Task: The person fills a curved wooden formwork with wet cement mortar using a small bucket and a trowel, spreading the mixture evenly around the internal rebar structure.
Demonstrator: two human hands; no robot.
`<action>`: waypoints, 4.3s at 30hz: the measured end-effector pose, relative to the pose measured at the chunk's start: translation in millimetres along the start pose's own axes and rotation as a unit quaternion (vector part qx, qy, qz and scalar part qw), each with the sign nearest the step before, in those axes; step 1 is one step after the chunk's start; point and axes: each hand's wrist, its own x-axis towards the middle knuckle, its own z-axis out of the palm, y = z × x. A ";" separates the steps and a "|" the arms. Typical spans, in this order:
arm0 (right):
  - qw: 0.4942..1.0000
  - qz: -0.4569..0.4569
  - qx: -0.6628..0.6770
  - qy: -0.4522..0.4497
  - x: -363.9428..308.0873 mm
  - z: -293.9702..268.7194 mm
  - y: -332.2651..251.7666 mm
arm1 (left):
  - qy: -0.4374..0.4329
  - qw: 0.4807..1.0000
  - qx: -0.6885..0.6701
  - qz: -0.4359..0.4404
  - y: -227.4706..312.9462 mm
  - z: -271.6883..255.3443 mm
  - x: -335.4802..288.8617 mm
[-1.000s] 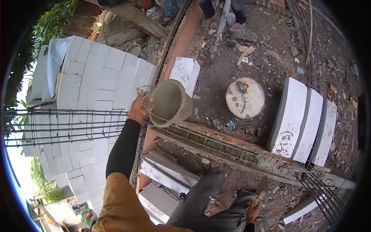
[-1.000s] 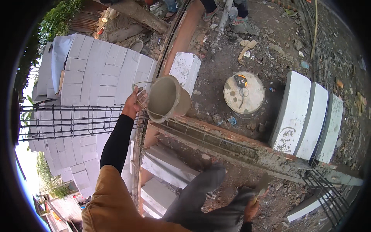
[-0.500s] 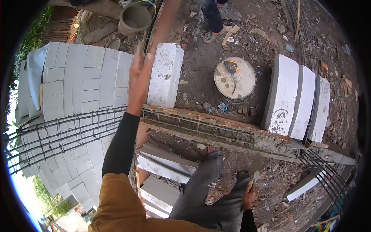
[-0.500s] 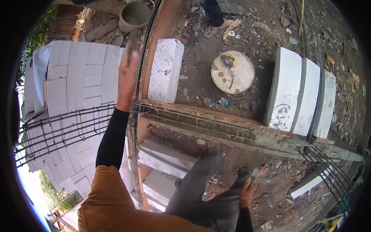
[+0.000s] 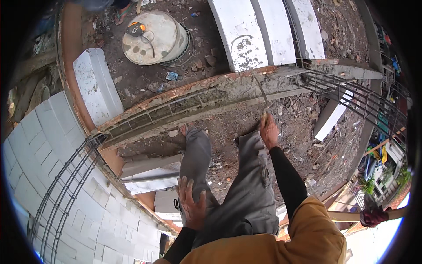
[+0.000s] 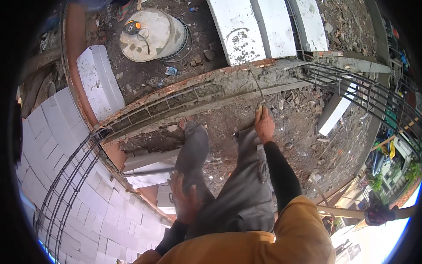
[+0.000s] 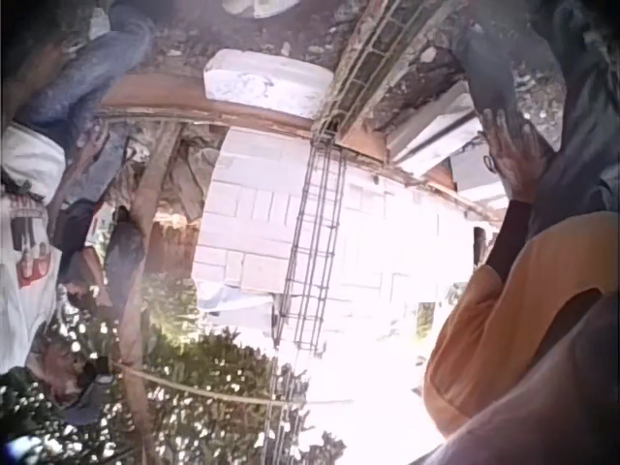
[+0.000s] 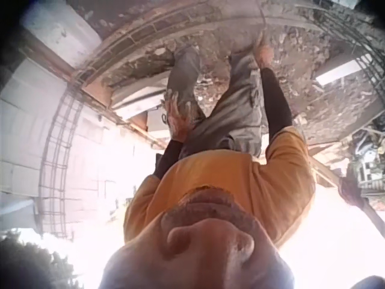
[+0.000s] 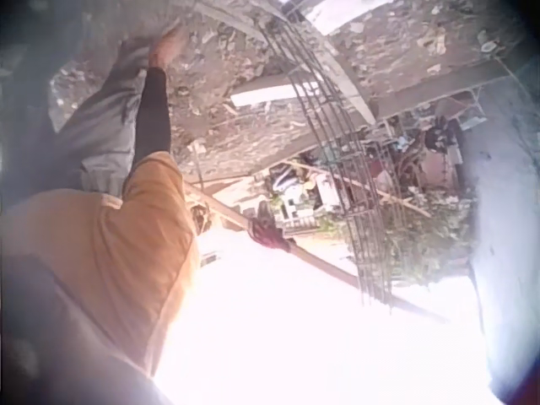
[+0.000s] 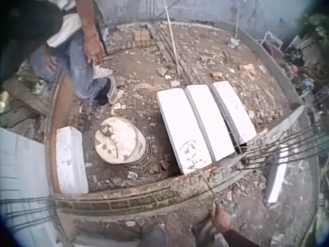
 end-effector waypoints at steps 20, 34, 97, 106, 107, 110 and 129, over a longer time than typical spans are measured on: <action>0.990 0.052 0.055 0.120 -3.1 20.5 27.3 | -0.049 0.985 0.165 -0.011 -6.5 75.3 -42.3; 0.975 0.095 0.110 -0.170 -55.0 79.9 -129.7 | -0.089 0.973 0.214 0.001 -19.2 95.0 -15.7; 0.992 -0.016 0.111 -0.059 113.1 -74.6 232.1 | -0.148 0.936 0.319 0.001 26.2 125.7 0.6; 0.964 0.178 0.199 0.013 101.2 -11.9 110.6 | -0.153 0.940 0.305 0.017 29.7 141.0 -1.1; 0.956 0.193 0.218 0.030 95.0 5.6 77.9 | -0.154 0.939 0.307 0.014 30.4 142.4 1.7; 0.920 0.241 0.307 0.018 58.3 37.4 -4.8 | -0.157 0.945 0.287 0.008 29.4 142.0 2.0; 0.978 -0.042 -0.203 0.003 301.6 -231.3 403.8 | -0.166 0.944 0.283 -0.003 56.2 188.5 -11.0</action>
